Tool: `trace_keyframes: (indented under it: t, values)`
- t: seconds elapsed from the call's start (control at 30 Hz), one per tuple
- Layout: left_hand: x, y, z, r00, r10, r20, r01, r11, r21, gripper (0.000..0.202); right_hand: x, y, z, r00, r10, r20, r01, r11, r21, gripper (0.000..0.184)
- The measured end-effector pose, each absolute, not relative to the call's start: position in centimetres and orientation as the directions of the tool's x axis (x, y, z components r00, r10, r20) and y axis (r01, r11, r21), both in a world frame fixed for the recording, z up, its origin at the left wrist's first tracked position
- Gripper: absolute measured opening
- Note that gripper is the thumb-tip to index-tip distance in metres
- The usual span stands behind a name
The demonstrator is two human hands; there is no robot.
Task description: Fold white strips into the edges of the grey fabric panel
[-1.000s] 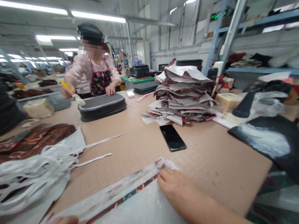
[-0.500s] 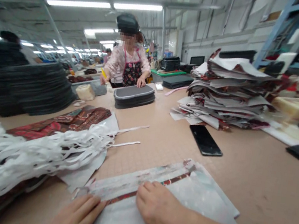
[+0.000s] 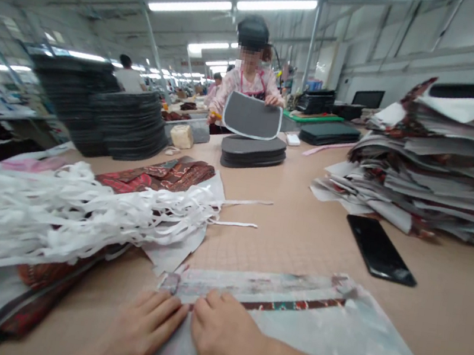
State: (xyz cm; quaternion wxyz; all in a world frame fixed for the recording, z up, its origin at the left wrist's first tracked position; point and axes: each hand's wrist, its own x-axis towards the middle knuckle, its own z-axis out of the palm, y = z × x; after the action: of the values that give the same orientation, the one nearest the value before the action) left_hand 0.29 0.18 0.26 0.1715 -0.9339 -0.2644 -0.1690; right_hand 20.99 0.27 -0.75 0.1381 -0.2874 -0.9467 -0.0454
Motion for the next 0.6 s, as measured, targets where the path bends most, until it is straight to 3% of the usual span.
trace_keyframes:
  t: [0.1,0.23,0.43,0.6]
  values:
    - [-1.0,-0.3,0.1,0.767,0.466,0.441,0.579,-0.799,-0.162,0.041,22.3,-0.2,-1.0,-0.808,0.530,0.257,0.550,0.835,0.006,0.010]
    - [-2.4,-0.8,-0.3,0.681,0.600,0.421,0.643,-0.764,0.048,0.036,24.0,0.7,-0.4,-0.782,0.583,0.221,0.592,0.805,-0.027,0.012]
    - [-2.9,-0.9,-0.5,0.547,0.687,0.478,0.701,-0.688,0.187,0.019,18.7,3.3,0.7,-0.790,0.595,0.147,0.554,0.796,-0.245,0.023]
    - [-3.4,-0.4,-1.0,0.426,0.774,0.468,0.753,-0.590,0.291,0.006,15.9,4.8,2.2,-0.711,0.700,-0.064,0.665,0.640,-0.385,0.009]
